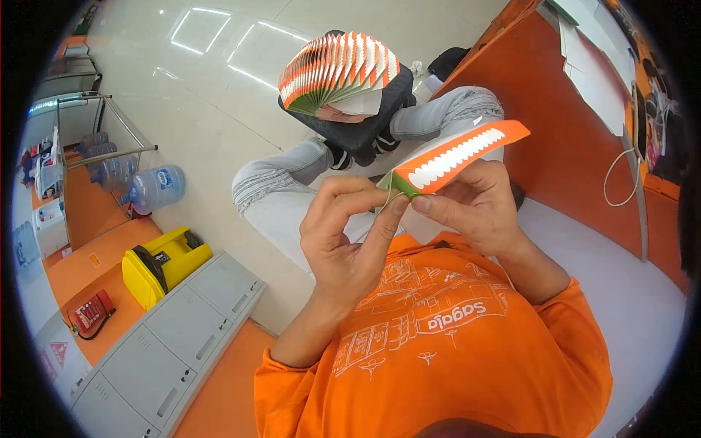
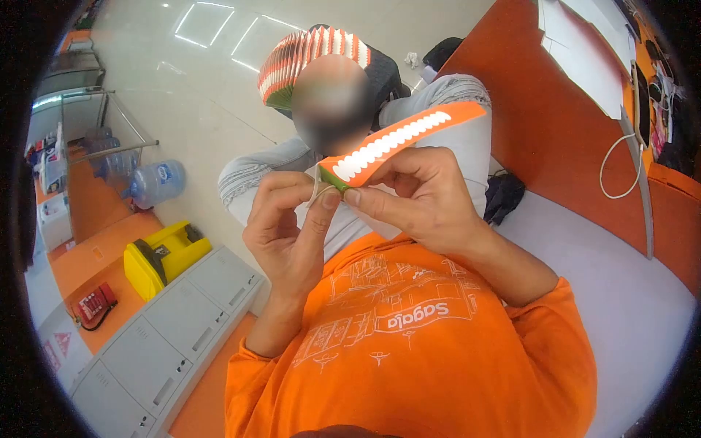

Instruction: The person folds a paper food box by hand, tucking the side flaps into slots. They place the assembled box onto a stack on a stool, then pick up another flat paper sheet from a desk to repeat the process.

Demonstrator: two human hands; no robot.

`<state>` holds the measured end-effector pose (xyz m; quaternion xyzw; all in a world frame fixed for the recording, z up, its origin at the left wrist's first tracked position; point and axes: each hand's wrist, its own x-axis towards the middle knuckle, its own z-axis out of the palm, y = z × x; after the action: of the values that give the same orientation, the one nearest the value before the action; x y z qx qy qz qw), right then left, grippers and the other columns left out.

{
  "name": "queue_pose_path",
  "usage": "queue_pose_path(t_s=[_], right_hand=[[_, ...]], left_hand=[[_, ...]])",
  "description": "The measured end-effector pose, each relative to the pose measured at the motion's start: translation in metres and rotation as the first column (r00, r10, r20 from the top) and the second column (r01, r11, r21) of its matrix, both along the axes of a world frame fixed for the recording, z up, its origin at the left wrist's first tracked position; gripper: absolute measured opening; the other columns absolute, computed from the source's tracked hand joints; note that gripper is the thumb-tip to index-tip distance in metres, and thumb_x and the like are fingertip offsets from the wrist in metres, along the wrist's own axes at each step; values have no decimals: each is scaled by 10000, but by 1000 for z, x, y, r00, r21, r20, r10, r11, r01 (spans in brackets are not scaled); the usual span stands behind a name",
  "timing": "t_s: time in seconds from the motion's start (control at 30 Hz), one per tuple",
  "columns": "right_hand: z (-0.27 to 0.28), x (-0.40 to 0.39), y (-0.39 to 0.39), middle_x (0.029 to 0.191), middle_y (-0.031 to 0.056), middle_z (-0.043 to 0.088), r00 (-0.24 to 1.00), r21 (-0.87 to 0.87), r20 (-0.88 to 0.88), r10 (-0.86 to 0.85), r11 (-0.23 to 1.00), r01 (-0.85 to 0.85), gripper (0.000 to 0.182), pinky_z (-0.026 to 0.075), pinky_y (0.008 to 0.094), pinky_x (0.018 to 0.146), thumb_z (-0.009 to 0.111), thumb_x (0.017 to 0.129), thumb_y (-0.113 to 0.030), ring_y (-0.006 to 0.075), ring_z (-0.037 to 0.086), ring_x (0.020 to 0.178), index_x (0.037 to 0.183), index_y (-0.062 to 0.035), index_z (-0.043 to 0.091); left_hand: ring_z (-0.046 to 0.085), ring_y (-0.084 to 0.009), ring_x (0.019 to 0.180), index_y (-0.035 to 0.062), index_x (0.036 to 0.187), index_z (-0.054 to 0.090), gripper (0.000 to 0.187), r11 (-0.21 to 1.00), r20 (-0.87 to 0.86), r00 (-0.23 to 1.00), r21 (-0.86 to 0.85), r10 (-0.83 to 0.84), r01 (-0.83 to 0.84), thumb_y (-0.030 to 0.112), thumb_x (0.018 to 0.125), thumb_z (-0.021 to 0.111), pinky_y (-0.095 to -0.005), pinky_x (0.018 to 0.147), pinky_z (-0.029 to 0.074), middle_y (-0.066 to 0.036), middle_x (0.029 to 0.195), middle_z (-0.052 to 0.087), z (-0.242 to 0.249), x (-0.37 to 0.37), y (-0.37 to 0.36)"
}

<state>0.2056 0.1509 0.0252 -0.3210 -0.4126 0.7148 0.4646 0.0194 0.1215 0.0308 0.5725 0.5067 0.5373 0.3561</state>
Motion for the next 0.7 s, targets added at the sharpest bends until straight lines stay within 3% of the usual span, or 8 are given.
queue_pose_path(t_s=[0.2, 0.37, 0.5, 0.7], right_hand=[[-2, 3, -1, 1165, 121, 713, 998, -40, -55, 32, 999, -34, 277, 552, 321, 946, 739, 918, 38, 150, 670, 1071, 1190, 64, 691], [-12, -4, -7, 1163, 99, 705, 985, -15, -171, -24, 1000, 22, 278, 548, 313, 938, 738, 907, 55, 134, 664, 1062, 1179, 52, 682], [-13, -9, -10, 1151, 91, 703, 985, -52, -160, -58, 997, 51, 280, 545, 305, 928, 738, 901, 65, 129, 663, 1048, 1174, 48, 678], [-11, -5, -7, 1134, 90, 706, 990, -37, -138, -36, 999, 31, 303, 543, 297, 919, 747, 892, 67, 124, 662, 1039, 1187, 35, 690]], left_hand=[[641, -187, 790, -13, 929, 741, 167, 999, -69, 998, -36, -13, 10, -39, 795, 839, -288, 691, 497, -103, 885, 666, 14, 1, 2], [652, -188, 790, -15, 934, 742, 167, 999, -23, 1000, -54, -2, 1, -44, 797, 833, -286, 687, 501, -109, 892, 671, 11, 4, -1], [660, -192, 803, -17, 948, 744, 164, 994, -6, 1000, -105, 10, -10, -53, 806, 819, -290, 706, 510, -118, 909, 679, 15, 4, -1], [669, -206, 815, -24, 961, 741, 168, 999, -48, 999, -45, -11, 9, -64, 812, 807, -292, 716, 514, -120, 923, 682, 16, 2, 0]])
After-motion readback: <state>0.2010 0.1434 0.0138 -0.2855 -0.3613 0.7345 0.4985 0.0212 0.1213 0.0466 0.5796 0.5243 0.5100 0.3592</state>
